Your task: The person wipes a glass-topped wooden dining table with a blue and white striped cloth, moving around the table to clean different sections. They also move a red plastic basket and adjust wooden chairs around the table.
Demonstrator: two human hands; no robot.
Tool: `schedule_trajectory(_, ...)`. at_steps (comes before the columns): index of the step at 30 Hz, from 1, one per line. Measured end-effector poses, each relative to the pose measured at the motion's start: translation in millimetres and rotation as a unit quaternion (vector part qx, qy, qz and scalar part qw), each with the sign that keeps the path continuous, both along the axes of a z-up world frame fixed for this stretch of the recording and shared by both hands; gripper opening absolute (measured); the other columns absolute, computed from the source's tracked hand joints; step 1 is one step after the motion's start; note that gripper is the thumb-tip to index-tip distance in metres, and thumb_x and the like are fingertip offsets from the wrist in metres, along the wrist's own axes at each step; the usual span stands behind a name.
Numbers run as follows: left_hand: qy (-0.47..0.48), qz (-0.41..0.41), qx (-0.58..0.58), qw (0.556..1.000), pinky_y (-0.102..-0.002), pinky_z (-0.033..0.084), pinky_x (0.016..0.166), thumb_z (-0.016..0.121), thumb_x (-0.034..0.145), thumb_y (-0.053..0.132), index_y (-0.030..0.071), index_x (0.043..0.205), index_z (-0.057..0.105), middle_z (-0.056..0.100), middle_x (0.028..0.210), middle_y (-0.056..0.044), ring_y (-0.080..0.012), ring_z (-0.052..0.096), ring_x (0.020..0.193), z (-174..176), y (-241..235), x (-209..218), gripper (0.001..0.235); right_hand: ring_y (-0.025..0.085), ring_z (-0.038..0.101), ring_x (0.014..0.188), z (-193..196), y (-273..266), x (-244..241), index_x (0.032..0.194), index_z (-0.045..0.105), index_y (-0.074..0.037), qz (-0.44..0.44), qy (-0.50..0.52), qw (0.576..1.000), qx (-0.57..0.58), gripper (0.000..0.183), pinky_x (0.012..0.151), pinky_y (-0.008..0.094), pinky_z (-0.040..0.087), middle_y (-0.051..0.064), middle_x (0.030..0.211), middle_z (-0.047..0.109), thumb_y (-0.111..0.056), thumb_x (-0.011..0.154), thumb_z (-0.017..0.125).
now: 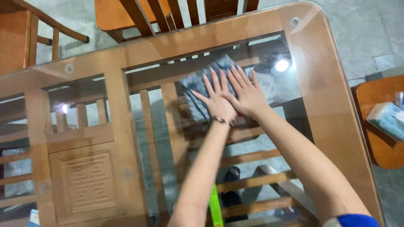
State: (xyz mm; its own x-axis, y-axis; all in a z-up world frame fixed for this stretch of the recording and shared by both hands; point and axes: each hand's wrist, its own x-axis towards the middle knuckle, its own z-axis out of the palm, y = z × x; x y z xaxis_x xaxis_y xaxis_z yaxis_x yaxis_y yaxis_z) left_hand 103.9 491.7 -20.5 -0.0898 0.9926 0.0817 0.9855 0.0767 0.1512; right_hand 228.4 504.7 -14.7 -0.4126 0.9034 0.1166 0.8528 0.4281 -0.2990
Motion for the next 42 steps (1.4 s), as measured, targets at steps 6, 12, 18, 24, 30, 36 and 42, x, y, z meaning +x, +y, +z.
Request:
schedule_trajectory(6,0.000,-0.034,-0.001,0.999,-0.081,-0.003,0.113,0.051,0.091,0.046,0.023,0.163,0.023,0.013,0.172,-0.008,-0.0360,0.008,0.158,16.1,147.7,-41.3,0.081,0.025,0.020,0.157,15.8,141.9,-37.2,0.160,0.031,-0.006,-0.017,0.021,1.000,-0.006,0.086,0.126,0.053,0.001,0.012,0.168,0.028,-0.067,0.100,0.038)
schedule_trajectory(12,-0.007,-0.112,-0.036,0.993,-0.080,-0.001,0.118,0.053,0.090,0.035,0.024,0.165,0.029,0.023,0.170,-0.006,-0.0343,0.015,0.158,8.8,193.9,-1.8,0.079,0.028,0.019,0.154,5.0,181.6,26.4,0.162,0.029,-0.010,-0.068,-0.025,0.997,-0.019,0.081,0.124,0.051,-0.004,0.014,0.167,0.027,-0.065,0.102,0.035)
schedule_trajectory(18,-0.022,-0.169,0.036,0.985,-0.081,-0.001,0.115,0.052,0.091,0.034,0.022,0.160,0.036,0.021,0.170,-0.008,-0.0366,0.014,0.157,12.1,145.2,73.4,0.071,0.028,0.018,0.159,11.2,117.0,91.9,0.165,0.027,-0.011,-0.121,-0.011,0.992,-0.029,0.075,0.126,0.052,-0.003,0.013,0.171,0.023,-0.056,0.106,0.037)
schedule_trajectory(24,-0.040,-0.231,0.019,0.972,-0.081,-0.002,0.116,0.052,0.090,0.036,0.023,0.161,0.035,0.019,0.171,-0.008,-0.0350,0.012,0.158,19.2,39.5,116.9,0.074,0.027,0.015,0.158,10.9,-2.6,129.8,0.165,0.023,-0.011,-0.205,-0.028,0.976,-0.065,0.075,0.125,0.054,-0.001,0.012,0.172,0.019,-0.052,0.104,0.037)
schedule_trajectory(30,-0.048,-0.306,0.006,0.951,-0.081,-0.003,0.115,0.051,0.087,0.040,0.022,0.161,0.034,0.018,0.171,-0.008,-0.0349,0.012,0.159,25.9,-112.1,125.8,0.078,0.028,0.015,0.158,5.0,-174.4,137.6,0.165,0.022,-0.012,-0.274,-0.057,0.957,-0.070,0.075,0.125,0.053,0.001,0.013,0.172,0.017,-0.053,0.103,0.037)
schedule_trajectory(36,-0.056,-0.396,-0.050,0.915,-0.081,-0.003,0.115,0.051,0.086,0.045,0.019,0.161,0.031,0.015,0.172,-0.011,-0.0379,0.010,0.159,37.5,-318.2,104.3,0.082,0.026,0.015,0.158,8.0,-408.5,109.6,0.164,0.022,-0.011,-0.340,-0.071,0.936,-0.059,0.077,0.125,0.056,0.003,0.012,0.171,0.019,-0.052,0.102,0.037)
schedule_trajectory(42,-0.040,-0.491,-0.064,0.868,-0.082,-0.004,0.113,0.053,0.084,0.047,0.017,0.162,0.030,0.014,0.172,-0.011,-0.0383,0.007,0.158,43.5,-471.0,99.5,0.086,0.021,0.012,0.157,20.8,-588.0,89.1,0.163,0.019,-0.016,-0.430,-0.093,0.891,-0.109,0.077,0.124,0.056,0.002,0.006,0.171,0.015,-0.054,0.100,0.037)
